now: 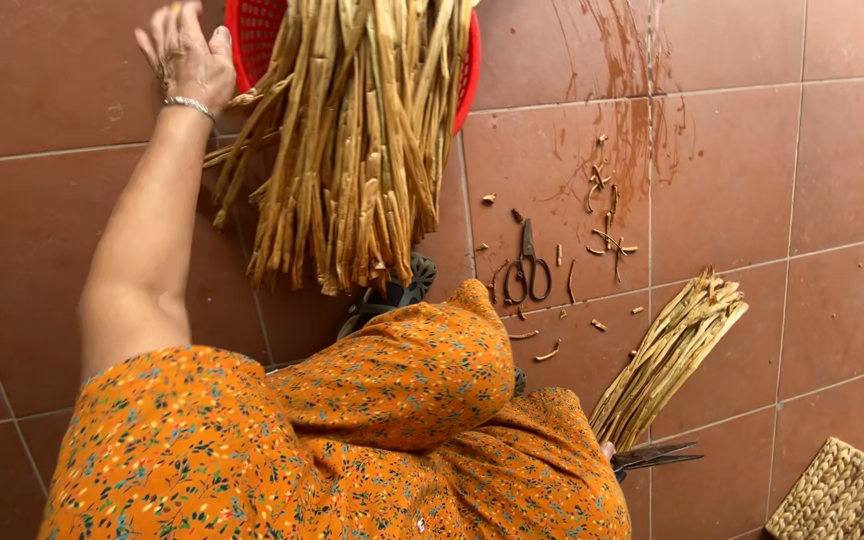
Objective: The person sits on a tiled floor and uses scissors to trim the ends off bundles of dried grass stalks, cutting them one at a time. The trimmed stalks are laid in a pile on the floor and the cut-off tips accumulate as scrap beside them.
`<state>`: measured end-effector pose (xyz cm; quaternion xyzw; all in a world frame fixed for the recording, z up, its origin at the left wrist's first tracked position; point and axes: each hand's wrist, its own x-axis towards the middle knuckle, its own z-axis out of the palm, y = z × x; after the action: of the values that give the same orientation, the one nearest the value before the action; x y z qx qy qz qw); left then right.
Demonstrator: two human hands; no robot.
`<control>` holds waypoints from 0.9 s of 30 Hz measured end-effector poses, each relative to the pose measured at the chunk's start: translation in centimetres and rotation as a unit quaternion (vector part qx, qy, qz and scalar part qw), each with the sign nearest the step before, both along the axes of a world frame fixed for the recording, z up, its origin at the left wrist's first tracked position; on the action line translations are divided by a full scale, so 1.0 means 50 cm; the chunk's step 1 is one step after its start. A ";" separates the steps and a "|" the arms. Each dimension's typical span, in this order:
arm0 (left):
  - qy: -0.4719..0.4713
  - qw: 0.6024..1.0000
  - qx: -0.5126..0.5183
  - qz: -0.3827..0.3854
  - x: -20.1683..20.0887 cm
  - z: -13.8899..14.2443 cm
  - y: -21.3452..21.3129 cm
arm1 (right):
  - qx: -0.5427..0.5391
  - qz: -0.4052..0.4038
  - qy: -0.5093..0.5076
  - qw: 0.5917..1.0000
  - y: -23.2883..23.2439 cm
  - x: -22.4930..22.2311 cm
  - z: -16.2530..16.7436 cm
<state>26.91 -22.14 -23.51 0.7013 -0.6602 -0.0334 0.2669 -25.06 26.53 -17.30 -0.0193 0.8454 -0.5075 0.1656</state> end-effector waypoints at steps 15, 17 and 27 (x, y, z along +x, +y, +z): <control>0.314 0.895 0.277 0.154 -0.142 -0.078 0.065 | -0.012 0.057 0.055 0.997 -0.035 -0.039 0.053; 0.451 0.856 0.206 0.146 -0.208 -0.088 0.093 | -0.025 0.067 0.069 0.995 -0.046 -0.040 0.064; 0.670 0.607 0.336 0.264 -0.440 -0.062 0.244 | -0.003 0.045 0.079 0.996 -0.074 -0.019 0.082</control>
<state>4.90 -9.92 -26.60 0.6672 -0.0262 -0.6415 0.3776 -26.02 22.80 -13.18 -0.0979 0.8525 -0.4988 0.1215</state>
